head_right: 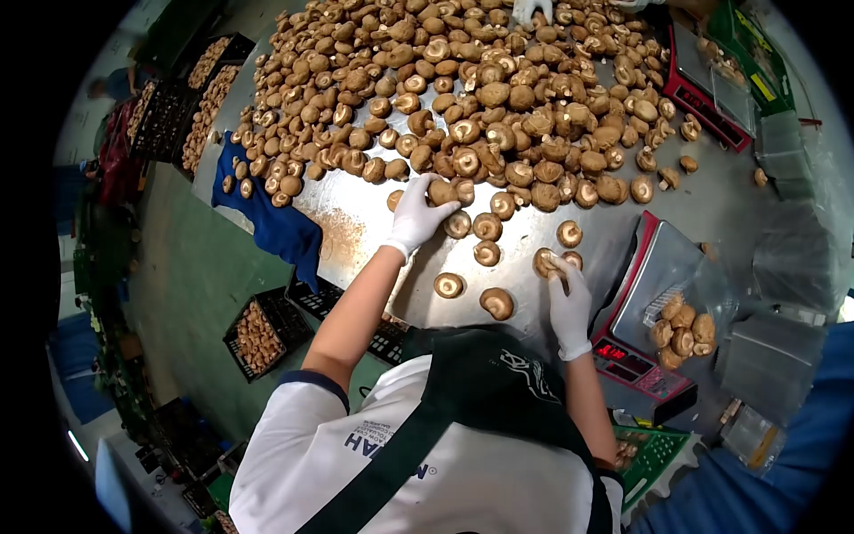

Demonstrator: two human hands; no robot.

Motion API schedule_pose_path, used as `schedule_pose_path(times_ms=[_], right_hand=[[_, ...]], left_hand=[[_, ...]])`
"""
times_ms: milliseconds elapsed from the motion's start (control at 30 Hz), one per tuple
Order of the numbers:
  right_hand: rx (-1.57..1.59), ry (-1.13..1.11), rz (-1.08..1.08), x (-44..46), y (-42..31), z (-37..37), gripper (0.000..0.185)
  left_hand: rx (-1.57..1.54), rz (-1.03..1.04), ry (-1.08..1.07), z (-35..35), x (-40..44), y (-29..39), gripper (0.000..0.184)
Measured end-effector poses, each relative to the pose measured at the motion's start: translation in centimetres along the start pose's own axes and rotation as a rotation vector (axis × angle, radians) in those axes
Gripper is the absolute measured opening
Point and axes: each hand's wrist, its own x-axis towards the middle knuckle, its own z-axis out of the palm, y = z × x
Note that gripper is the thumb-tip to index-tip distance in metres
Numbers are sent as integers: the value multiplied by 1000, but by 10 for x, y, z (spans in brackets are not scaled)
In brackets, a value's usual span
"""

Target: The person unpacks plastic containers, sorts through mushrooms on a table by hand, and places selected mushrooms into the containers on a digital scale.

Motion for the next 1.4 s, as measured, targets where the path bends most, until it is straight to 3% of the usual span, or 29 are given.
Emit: schedule_pose_path(times_ms=[133, 233, 433, 467, 600, 700, 733, 767, 833, 933, 1033, 1100, 1167, 1267, 1367, 1400], right_hand=[[150, -119, 80, -4, -12, 20, 24], [-10, -199, -31, 12, -39, 33, 23], [-632, -253, -387, 62, -52, 85, 35], [-594, -312, -274, 66, -53, 94, 36], [-387, -291, -227, 79, -33, 102, 32], [212, -295, 101, 82, -29, 87, 26], [415, -288, 394, 80, -37, 74, 27], [716, -292, 519, 78, -29, 64, 31], [1077, -450, 532, 74, -11, 45, 37], [1223, -430, 656, 60, -10, 23, 37], [1271, -387, 691, 45, -11, 9, 38], [1334, -447, 673, 37, -15, 3, 37], [1246, -439, 400, 24, -34, -8, 37], [1161, -276, 271, 3, -43, -16, 33], [583, -209, 56, -8, -59, -29, 27], [533, -185, -72, -11, -65, -32, 22]], left_hand=[[-190, -51, 9, -23, -43, 1, 51], [-244, -87, -100, -54, -89, -9, 52], [293, -317, -384, -97, -148, -45, 59], [360, -345, -449, -100, -151, -50, 56], [398, -390, -513, -102, -154, -81, 45], [367, -377, -500, -103, -150, -92, 44], [358, -385, -510, -105, -146, -92, 44], [341, -384, -489, -107, -142, -90, 46], [381, -373, -460, -115, -131, -79, 45], [488, -247, -344, -114, -115, -60, 42], [20, -185, -279, -90, -94, -37, 31], [-604, -320, -379, -72, -88, 1, 27], [-738, -107, -425, -38, -80, 33, 28], [-1000, -219, -669, -12, -85, 95, 35], [-1186, -251, -855, 15, -92, 112, 41], [-1208, -293, -859, 20, -96, 120, 43]])
